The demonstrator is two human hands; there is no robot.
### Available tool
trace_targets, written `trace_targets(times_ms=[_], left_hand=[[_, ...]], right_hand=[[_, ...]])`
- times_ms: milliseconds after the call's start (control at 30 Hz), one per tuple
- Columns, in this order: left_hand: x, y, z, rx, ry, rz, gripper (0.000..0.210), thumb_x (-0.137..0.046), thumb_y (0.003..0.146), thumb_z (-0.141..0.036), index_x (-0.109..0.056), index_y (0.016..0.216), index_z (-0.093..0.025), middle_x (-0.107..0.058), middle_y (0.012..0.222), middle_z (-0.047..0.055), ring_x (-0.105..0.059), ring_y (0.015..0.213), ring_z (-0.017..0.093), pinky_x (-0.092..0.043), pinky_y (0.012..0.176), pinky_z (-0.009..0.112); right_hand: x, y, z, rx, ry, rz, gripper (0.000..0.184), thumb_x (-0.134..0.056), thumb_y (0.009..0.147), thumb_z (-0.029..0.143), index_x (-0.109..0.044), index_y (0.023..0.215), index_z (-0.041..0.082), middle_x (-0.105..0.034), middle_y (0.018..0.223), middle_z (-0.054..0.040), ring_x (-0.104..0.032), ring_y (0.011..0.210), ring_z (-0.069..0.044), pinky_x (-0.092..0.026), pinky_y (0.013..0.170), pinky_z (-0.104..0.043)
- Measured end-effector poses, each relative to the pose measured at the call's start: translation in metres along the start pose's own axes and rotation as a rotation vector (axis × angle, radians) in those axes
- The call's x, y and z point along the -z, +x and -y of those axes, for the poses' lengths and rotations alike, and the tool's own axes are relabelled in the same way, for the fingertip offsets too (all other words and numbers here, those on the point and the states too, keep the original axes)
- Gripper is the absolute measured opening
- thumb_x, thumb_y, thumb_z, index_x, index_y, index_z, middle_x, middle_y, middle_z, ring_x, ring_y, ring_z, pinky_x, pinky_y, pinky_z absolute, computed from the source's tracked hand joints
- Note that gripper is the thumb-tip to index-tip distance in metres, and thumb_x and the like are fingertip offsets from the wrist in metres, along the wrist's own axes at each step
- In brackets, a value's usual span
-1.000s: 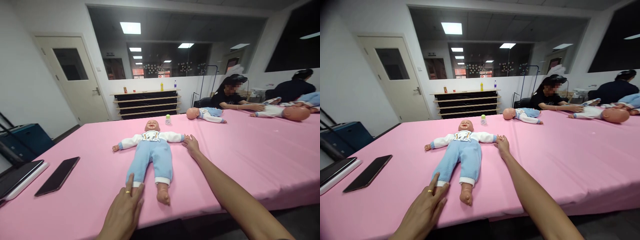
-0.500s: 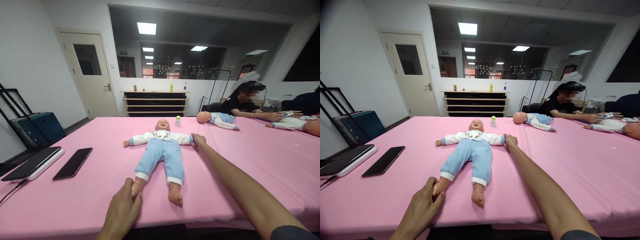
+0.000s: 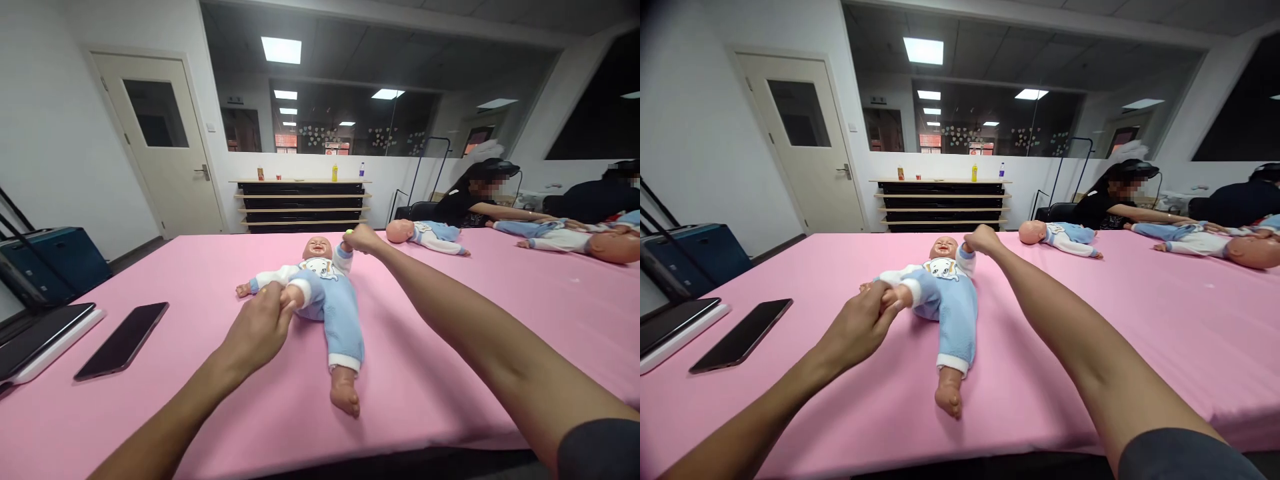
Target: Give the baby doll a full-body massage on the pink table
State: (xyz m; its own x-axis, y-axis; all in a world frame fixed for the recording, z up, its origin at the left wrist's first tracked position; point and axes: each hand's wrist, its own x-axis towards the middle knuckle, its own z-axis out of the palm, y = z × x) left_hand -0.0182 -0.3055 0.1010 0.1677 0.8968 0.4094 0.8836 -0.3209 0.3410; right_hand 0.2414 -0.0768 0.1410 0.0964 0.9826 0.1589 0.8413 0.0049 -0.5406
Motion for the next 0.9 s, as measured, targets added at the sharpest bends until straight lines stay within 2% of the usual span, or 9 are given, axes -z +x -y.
trace_targets(times_ms=[100,167,300,400,500,633,700,800,900], left_hand=[[-0.026,0.050,-0.014,-0.116,-0.013,0.016,0.012,-0.039,0.095,-0.028,-0.040,0.086,-0.021,-0.061,0.085,0.006,-0.058,0.078,0.022,-0.038,0.066,0.032],[-0.052,0.075,-0.021,-0.132,-0.014,0.055,0.008,-0.041,0.094,-0.026,-0.043,0.090,-0.019,-0.062,0.088,0.009,-0.060,0.082,0.024,-0.039,0.069,0.033],[-0.091,0.093,-0.027,-0.155,-0.001,0.113,0.014,-0.039,0.095,-0.026,-0.046,0.101,-0.016,-0.063,0.095,0.015,-0.063,0.088,0.027,-0.041,0.075,0.036],[-0.098,0.093,-0.026,-0.153,-0.002,0.111,0.016,-0.038,0.096,-0.029,-0.046,0.102,-0.016,-0.064,0.095,0.015,-0.063,0.088,0.027,-0.042,0.074,0.036],[-0.089,0.087,-0.023,-0.136,-0.028,0.100,0.012,-0.041,0.095,-0.028,-0.046,0.096,-0.017,-0.064,0.088,0.011,-0.063,0.084,0.025,-0.041,0.071,0.034],[-0.055,0.058,-0.016,-0.074,-0.085,0.063,0.017,-0.042,0.095,-0.035,-0.046,0.090,-0.019,-0.061,0.081,0.006,-0.060,0.075,0.022,-0.038,0.064,0.030],[-0.031,0.031,-0.009,-0.025,-0.094,0.049,0.023,-0.042,0.095,-0.042,-0.047,0.089,-0.020,-0.060,0.079,0.003,-0.058,0.072,0.021,-0.036,0.062,0.029],[-0.003,-0.018,0.007,0.101,-0.058,0.100,0.028,-0.042,0.094,-0.049,-0.047,0.090,-0.022,-0.056,0.071,-0.001,-0.054,0.061,0.018,-0.034,0.058,0.028],[0.003,-0.062,0.025,0.224,-0.010,0.193,0.028,-0.039,0.095,-0.050,-0.047,0.091,-0.023,-0.057,0.071,-0.001,-0.054,0.059,0.018,-0.034,0.058,0.030]], right_hand=[[-0.022,0.000,0.041,0.300,-0.362,0.258,0.020,-0.074,0.069,0.026,-0.071,0.079,0.009,-0.063,0.062,-0.0075,-0.061,0.069,-0.018,-0.039,0.058,-0.022],[-0.039,-0.001,0.057,0.381,-0.411,0.345,0.018,-0.074,0.068,0.023,-0.073,0.084,0.014,-0.066,0.068,-0.0048,-0.063,0.076,-0.017,-0.041,0.063,-0.020],[-0.062,0.002,0.062,0.393,-0.434,0.448,0.015,-0.070,0.072,0.021,-0.076,0.085,0.018,-0.069,0.072,-0.0032,-0.065,0.081,-0.018,-0.043,0.069,-0.021],[-0.069,0.005,0.057,0.379,-0.445,0.471,0.014,-0.070,0.069,0.018,-0.076,0.082,0.016,-0.069,0.072,-0.0055,-0.066,0.079,-0.020,-0.043,0.068,-0.023],[-0.070,0.004,0.056,0.361,-0.405,0.419,0.013,-0.070,0.067,0.019,-0.075,0.078,0.014,-0.070,0.075,-0.0076,-0.065,0.078,-0.021,-0.042,0.065,-0.023],[-0.049,0.010,0.041,0.277,-0.296,0.286,0.010,-0.074,0.061,0.018,-0.070,0.069,0.013,-0.066,0.066,-0.0070,-0.062,0.078,-0.020,-0.038,0.061,-0.022],[-0.027,0.017,0.019,0.195,-0.229,0.203,0.010,-0.074,0.060,0.017,-0.067,0.064,0.011,-0.061,0.061,-0.0082,-0.060,0.074,-0.021,-0.035,0.057,-0.023],[0.003,0.024,-0.032,0.042,-0.096,0.100,0.014,-0.068,0.068,0.022,-0.064,0.062,0.010,-0.056,0.054,-0.0089,-0.056,0.060,-0.019,-0.032,0.051,-0.025],[0.009,0.016,-0.087,-0.116,0.067,0.043,0.020,-0.062,0.075,0.023,-0.060,0.059,0.011,-0.049,0.047,-0.0065,-0.047,0.046,-0.014,-0.030,0.044,-0.025]])
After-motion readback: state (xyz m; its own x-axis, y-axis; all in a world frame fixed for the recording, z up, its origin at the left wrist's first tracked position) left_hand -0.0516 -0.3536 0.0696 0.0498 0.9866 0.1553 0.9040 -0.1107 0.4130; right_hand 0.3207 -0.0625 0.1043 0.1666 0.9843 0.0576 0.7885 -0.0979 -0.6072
